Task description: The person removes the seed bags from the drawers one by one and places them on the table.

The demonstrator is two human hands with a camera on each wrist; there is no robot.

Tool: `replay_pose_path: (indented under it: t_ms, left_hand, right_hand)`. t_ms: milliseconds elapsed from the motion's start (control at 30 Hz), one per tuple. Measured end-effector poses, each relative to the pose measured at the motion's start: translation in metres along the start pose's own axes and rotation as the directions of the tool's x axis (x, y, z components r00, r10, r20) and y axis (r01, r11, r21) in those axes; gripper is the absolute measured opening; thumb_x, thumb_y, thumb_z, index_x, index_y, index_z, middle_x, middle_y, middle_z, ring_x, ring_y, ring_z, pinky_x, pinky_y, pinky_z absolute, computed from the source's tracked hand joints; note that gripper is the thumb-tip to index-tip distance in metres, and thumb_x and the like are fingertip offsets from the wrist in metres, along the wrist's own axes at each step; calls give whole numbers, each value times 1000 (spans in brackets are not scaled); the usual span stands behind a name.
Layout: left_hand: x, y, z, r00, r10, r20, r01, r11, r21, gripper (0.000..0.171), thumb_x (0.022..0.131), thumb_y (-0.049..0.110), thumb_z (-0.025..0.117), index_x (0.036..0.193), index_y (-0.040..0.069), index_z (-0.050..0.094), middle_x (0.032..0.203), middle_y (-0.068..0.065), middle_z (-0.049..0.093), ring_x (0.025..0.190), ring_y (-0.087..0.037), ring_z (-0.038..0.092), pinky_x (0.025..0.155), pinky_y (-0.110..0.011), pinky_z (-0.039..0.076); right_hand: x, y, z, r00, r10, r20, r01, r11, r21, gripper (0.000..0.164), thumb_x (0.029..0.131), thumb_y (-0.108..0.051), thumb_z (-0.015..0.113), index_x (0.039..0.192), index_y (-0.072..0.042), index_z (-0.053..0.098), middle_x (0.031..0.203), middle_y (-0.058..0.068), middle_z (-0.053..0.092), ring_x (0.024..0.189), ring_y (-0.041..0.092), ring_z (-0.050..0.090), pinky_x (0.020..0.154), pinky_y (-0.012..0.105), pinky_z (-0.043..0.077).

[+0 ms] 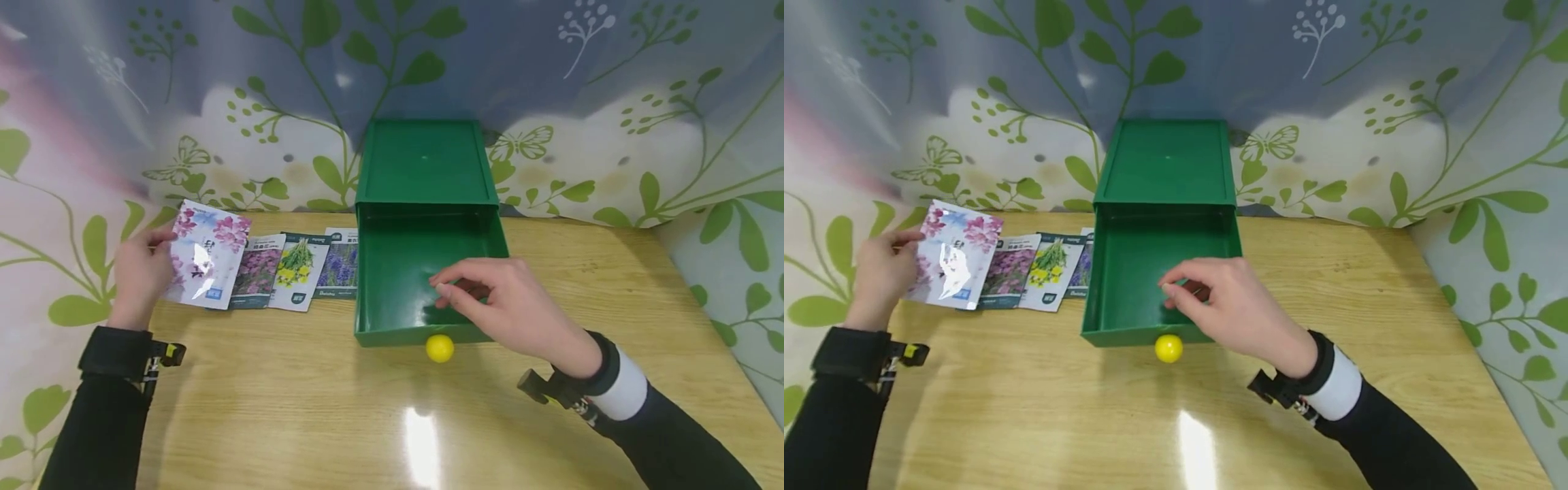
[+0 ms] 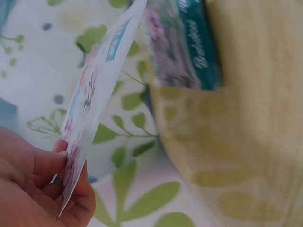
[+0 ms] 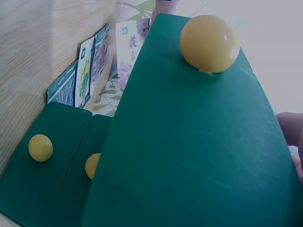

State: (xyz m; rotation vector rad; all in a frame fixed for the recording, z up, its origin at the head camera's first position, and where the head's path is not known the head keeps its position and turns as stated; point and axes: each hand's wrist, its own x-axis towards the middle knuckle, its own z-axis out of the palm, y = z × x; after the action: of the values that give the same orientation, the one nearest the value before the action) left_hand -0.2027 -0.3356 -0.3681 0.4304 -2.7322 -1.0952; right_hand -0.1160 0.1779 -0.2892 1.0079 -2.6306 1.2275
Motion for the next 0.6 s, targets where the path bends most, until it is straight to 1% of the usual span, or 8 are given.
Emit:
replay_pose_path:
  t_ms: [67, 133, 300, 400, 500, 533, 600]
  left_hand:
    - [4, -9, 1, 1000, -25, 15, 24, 999, 21, 42, 107, 12, 32, 141, -3, 49, 120, -23, 53, 77, -18, 57, 53, -29, 49]
    - [8, -17, 2, 999, -38, 14, 37, 998, 57, 42, 107, 12, 32, 141, -4, 49, 123, -26, 52, 82, -23, 56, 57, -32, 48]
    - [18, -37, 5, 1000, -28, -5, 28, 989, 145, 40, 104, 7, 32, 134, -9, 53, 123, -31, 52, 96, -38, 52, 70, -40, 40]
    - [21, -46, 8, 1000, -20, -8, 21, 984, 177, 39, 102, 6, 33, 130, -10, 56, 124, -34, 52, 106, -47, 50, 80, -50, 40]
    - [23, -53, 10, 1000, -12, 14, 9, 976, 218, 39, 100, 5, 32, 126, -10, 56, 127, -36, 50, 112, -52, 48, 90, -60, 37]
    - [24, -55, 10, 1000, -12, 26, 5, 972, 234, 39, 99, 5, 32, 126, -11, 56, 128, -37, 49, 113, -53, 47, 93, -61, 36]
    - [24, -56, 10, 998, -18, 56, 2, 963, 268, 40, 97, 5, 31, 126, -11, 55, 129, -38, 48, 114, -55, 46, 94, -62, 36]
  right_hand:
    - [0, 0, 0, 1000, -1, 0, 1, 1000, -6, 14, 99, -16, 64, 109, -12, 74, 87, -14, 72, 75, 7, 69, 63, 27, 54]
    - [0, 0, 0, 1000, -1, -1, 1, 1000, -8, 14, 99, -15, 64, 109, -12, 75, 87, -14, 72, 74, 7, 69, 63, 27, 54]
    - [0, 0, 1, 1000, 1, -1, -1, 1000, -14, 14, 99, -15, 65, 108, -12, 75, 87, -14, 72, 75, 6, 69, 64, 27, 55]
    - [0, 1, 1, 1000, -2, 0, 2, 1000, -17, 14, 99, -16, 65, 108, -12, 74, 87, -15, 71, 76, 6, 69, 66, 26, 55]
    - [0, 1, 1, 1000, -8, 4, 8, 1000, -19, 14, 99, -16, 65, 108, -12, 74, 87, -15, 71, 77, 6, 68, 67, 26, 55]
    - [0, 1, 1, 1000, -13, 5, 13, 1000, -19, 14, 98, -15, 65, 108, -11, 74, 87, -15, 71, 77, 6, 68, 68, 26, 55]
    - [0, 1, 1, 1000, -23, 6, 23, 1000, -20, 13, 98, -15, 65, 108, -11, 74, 87, -14, 71, 79, 5, 68, 69, 25, 56]
